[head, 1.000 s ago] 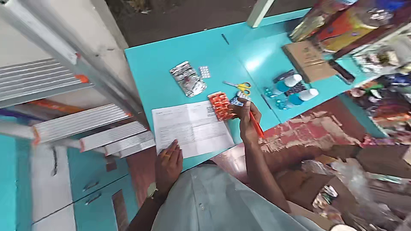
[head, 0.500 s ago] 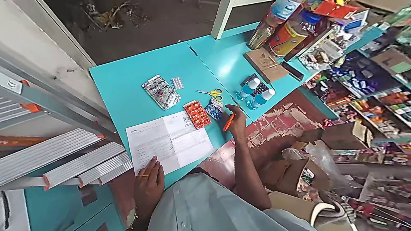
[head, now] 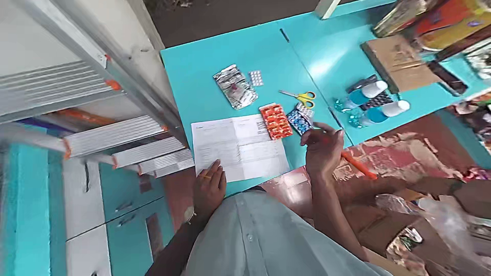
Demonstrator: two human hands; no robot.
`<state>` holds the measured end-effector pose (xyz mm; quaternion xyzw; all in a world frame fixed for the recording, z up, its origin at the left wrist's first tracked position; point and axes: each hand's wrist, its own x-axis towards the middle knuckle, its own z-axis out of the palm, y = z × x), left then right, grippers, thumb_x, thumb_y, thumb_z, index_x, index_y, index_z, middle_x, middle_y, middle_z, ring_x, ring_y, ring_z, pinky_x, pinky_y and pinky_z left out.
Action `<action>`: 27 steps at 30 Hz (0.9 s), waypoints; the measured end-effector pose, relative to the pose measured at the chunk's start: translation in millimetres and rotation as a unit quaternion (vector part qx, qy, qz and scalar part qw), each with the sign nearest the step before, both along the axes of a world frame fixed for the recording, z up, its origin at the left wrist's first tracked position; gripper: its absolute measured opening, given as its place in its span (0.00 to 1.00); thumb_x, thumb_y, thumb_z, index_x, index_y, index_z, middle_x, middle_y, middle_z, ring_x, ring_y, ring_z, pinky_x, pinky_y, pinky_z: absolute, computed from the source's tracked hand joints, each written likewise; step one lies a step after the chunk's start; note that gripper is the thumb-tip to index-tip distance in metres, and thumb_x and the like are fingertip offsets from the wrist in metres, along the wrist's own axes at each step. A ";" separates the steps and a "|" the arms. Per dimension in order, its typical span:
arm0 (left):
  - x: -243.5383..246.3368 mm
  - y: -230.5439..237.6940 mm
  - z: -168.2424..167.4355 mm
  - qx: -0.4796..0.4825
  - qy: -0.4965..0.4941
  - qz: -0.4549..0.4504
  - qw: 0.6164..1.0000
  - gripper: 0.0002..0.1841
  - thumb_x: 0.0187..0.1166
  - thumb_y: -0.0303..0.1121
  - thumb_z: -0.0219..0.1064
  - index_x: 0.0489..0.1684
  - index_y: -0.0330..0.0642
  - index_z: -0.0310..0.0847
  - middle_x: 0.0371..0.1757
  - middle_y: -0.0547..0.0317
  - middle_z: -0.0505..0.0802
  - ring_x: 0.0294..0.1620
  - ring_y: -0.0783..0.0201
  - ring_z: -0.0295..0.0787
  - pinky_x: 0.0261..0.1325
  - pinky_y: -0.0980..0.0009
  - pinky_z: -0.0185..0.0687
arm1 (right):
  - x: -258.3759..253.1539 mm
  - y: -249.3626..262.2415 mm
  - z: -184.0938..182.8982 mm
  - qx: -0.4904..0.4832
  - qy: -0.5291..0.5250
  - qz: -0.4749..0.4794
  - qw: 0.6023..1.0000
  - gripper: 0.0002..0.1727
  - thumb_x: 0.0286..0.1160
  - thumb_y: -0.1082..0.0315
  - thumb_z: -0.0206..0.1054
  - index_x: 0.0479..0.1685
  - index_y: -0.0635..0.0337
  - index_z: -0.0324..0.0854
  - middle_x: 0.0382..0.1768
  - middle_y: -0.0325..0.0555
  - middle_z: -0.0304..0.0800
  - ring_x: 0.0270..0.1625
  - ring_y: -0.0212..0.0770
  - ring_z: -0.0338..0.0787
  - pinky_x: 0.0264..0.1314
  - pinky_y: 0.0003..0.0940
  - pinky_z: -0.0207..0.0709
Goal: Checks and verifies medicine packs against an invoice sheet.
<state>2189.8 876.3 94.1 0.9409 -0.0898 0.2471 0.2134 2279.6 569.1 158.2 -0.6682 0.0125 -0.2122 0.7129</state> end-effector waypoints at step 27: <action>-2.2 4.2 -7.1 -0.021 -0.052 -0.011 0.998 0.09 0.77 0.32 0.69 0.32 0.41 0.96 0.51 0.56 0.99 0.41 0.59 0.95 0.48 0.65 0.87 | -22.3 128.7 -44.2 -0.291 0.053 0.076 0.952 0.07 0.66 0.67 0.69 0.25 0.59 0.86 0.20 0.36 0.85 0.21 0.23 0.80 0.25 0.22 0.74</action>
